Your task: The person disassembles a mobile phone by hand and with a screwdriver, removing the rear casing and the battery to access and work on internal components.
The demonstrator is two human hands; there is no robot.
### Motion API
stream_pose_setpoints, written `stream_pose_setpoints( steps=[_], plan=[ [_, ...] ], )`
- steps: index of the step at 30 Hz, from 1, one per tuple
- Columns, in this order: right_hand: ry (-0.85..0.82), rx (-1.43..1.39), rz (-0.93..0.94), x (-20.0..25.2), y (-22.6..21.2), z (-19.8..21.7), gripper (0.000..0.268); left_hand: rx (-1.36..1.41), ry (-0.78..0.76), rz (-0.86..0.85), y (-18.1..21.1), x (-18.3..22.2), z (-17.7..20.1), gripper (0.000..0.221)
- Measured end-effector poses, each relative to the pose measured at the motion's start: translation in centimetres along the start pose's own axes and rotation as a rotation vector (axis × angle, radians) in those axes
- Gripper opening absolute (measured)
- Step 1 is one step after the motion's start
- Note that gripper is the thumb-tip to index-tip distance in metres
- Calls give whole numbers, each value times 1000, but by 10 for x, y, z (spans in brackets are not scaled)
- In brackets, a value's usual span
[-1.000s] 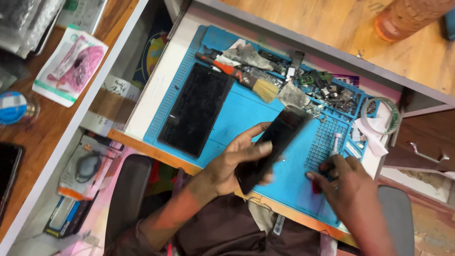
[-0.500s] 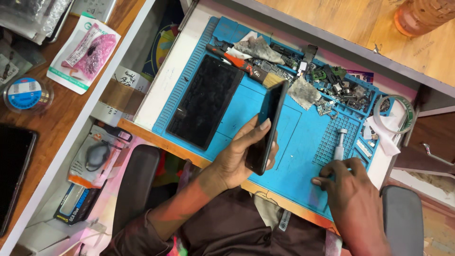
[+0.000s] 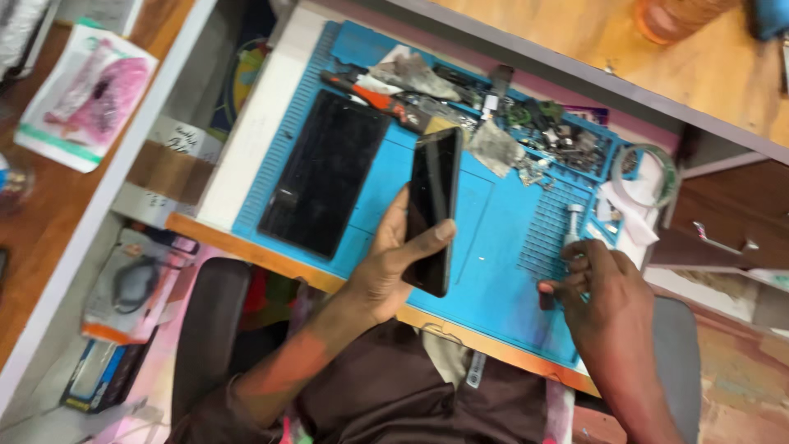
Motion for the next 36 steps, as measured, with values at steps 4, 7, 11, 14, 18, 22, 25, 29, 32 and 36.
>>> stream_pose_setpoints(
  steps=[4, 7, 11, 14, 18, 22, 25, 29, 32, 36],
  plan=[
    [3, -82, -36, -8, 6, 9, 47, 11, 20, 21, 0, -1, 2, 72],
    [-40, -32, -103, 1, 6, 14, 44, 10, 36, 16, 1, -2, 0, 70],
    [-72, -44, -61, 11, 0, 3, 47, 25, 55, 38, 2, -3, -3, 70],
    [15, 161, 119, 11, -9, 2, 47, 42, 33, 39, 1, -3, -6, 69],
    [-31, 79, 171, 7, -5, 5, 36, 13, 23, 15, 0, 0, -5, 64],
    [-186, -176, 26, 11, 0, 6, 22, -69, 41, -6, 0, 1, -2, 65],
    [-365, -604, 30, 12, -10, -6, 17, -100, 49, -24, 1, 2, -3, 70],
    [-455, -892, 29, 7, -32, -25, 26, -121, 47, -62, 4, 4, -3, 76],
    [-365, -1049, 118, 1, -53, -33, 41, -85, 41, -76, 4, 3, -4, 75],
    [-258, -1242, 33, 0, -63, -46, 25, -76, 49, -101, 6, 5, -3, 74]
  ],
)
Point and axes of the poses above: each hand's wrist, its own x-axis away from the middle knuckle, its own z-axis out of the back of the hand, y = z × x, the point moved 6 cm from there along -x, towards the middle knuckle, and after that the axes turned 15 degrees about -y, right-handed, at the moved point
